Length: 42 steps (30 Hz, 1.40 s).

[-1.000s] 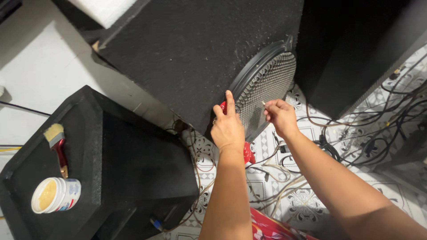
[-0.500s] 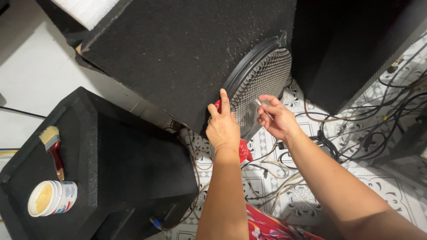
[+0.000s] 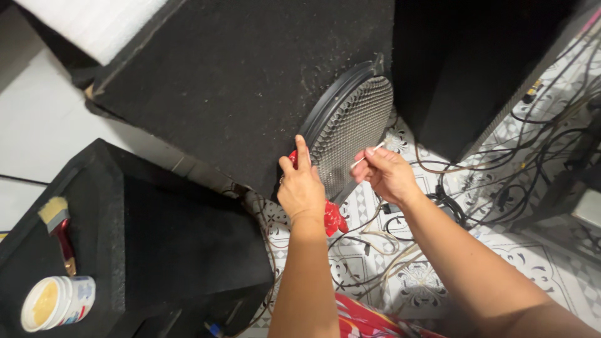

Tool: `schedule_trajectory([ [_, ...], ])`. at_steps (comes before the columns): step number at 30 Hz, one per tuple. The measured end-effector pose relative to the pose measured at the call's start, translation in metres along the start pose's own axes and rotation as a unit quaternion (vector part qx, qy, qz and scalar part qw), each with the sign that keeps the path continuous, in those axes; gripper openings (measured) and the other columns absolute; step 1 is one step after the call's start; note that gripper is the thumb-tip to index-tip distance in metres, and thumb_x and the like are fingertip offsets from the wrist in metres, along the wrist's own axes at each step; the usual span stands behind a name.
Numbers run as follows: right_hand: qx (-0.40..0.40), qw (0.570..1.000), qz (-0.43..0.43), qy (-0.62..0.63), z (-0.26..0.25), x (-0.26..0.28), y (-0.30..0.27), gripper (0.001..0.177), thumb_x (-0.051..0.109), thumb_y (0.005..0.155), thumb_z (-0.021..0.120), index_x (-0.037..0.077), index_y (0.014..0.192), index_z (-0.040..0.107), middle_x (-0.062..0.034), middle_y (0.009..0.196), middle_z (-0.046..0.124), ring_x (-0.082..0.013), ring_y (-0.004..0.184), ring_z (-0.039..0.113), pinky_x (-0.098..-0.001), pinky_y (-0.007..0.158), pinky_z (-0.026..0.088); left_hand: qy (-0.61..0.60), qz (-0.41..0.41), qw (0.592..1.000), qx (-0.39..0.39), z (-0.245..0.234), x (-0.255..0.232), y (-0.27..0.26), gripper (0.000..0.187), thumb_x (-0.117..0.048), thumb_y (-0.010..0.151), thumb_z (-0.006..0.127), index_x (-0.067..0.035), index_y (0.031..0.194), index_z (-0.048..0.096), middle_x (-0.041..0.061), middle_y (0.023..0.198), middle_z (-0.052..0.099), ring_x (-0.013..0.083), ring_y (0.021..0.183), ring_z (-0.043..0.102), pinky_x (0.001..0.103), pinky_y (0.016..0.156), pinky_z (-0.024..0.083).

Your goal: The person uses a cotton swab to clean the metal grille of a large black speaker. They repeatedly dip the swab into a small container of yellowish paste and wipe the grille surface. A paintbrush and a red cloth are also visible nearby.

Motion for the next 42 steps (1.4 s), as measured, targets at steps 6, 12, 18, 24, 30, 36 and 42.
schedule_trajectory([
  [6,-0.021,0.998,-0.023,-0.062,-0.001,-0.004,0.000,0.025,0.019,0.109,0.058,-0.003,0.104,0.069,-0.0057,0.076,0.063,-0.0145,0.068,0.059,-0.0351,0.077,0.055,-0.001,-0.007,1.000,0.013,0.000,0.001,0.002,0.080,-0.031,0.090,0.072,-0.035,0.158,0.030,0.013,0.113,0.052,0.0336,0.077,0.070,0.048,0.064,0.058],
  [12,-0.141,0.951,0.055,-0.269,0.007,-0.007,0.007,0.017,0.012,0.100,0.056,0.011,0.113,0.066,-0.0029,0.068,0.063,-0.0127,0.056,0.051,-0.0286,0.055,0.042,-0.004,0.001,1.000,0.000,-0.002,0.001,0.000,0.079,-0.030,0.089,0.072,-0.034,0.157,0.031,0.014,0.113,0.052,0.0334,0.078,0.070,0.047,0.063,0.058],
  [18,-0.133,0.885,-0.020,-0.447,0.007,-0.019,0.016,0.012,0.014,0.102,0.065,0.003,0.104,0.068,-0.0014,0.067,0.060,-0.0096,0.059,0.052,-0.0259,0.053,0.041,-0.003,0.001,1.000,0.005,-0.004,0.000,0.000,0.080,-0.030,0.089,0.072,-0.033,0.157,0.031,0.014,0.113,0.052,0.0326,0.078,0.070,0.046,0.064,0.059],
  [24,-0.184,0.821,-0.127,-0.525,0.028,-0.011,0.021,0.016,0.012,0.095,0.067,0.002,0.104,0.076,-0.0032,0.081,0.070,-0.0113,0.069,0.060,-0.0278,0.063,0.048,-0.002,-0.001,1.000,0.008,-0.004,0.000,0.000,0.079,-0.030,0.090,0.072,-0.033,0.157,0.031,0.014,0.114,0.052,0.0333,0.078,0.070,0.046,0.064,0.059],
  [30,-0.162,0.764,-0.184,-0.597,0.047,-0.004,0.026,0.016,0.009,0.093,0.068,0.002,0.104,0.077,-0.0126,0.087,0.071,-0.0168,0.070,0.063,-0.0309,0.065,0.050,-0.005,-0.003,1.000,0.012,-0.002,0.001,0.001,0.080,-0.030,0.090,0.072,-0.033,0.158,0.029,0.014,0.115,0.052,0.0335,0.080,0.071,0.046,0.065,0.059],
  [36,-0.153,0.775,-0.153,-0.594,0.037,-0.001,0.037,0.016,0.007,0.092,0.066,0.001,0.103,0.076,-0.0122,0.079,0.071,-0.0168,0.064,0.063,-0.0320,0.060,0.050,0.005,-0.003,1.000,0.012,0.001,0.002,0.001,0.082,-0.030,0.090,0.072,-0.033,0.158,0.028,0.014,0.116,0.052,0.0336,0.081,0.071,0.046,0.066,0.059],
  [42,-0.142,0.771,-0.156,-0.601,0.032,-0.002,0.045,0.016,0.007,0.091,0.066,0.002,0.102,0.076,-0.0108,0.076,0.072,-0.0139,0.062,0.063,-0.0305,0.059,0.051,0.002,-0.003,1.000,0.010,0.001,0.002,0.001,0.082,-0.030,0.089,0.072,-0.033,0.158,0.028,0.014,0.116,0.051,0.0333,0.081,0.071,0.045,0.066,0.060],
])
Point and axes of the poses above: each hand's wrist, its own y-axis towards the middle knuckle, its own z-axis out of the palm, x = y × z, the point moved 1 cm from there along y, towards the middle knuckle
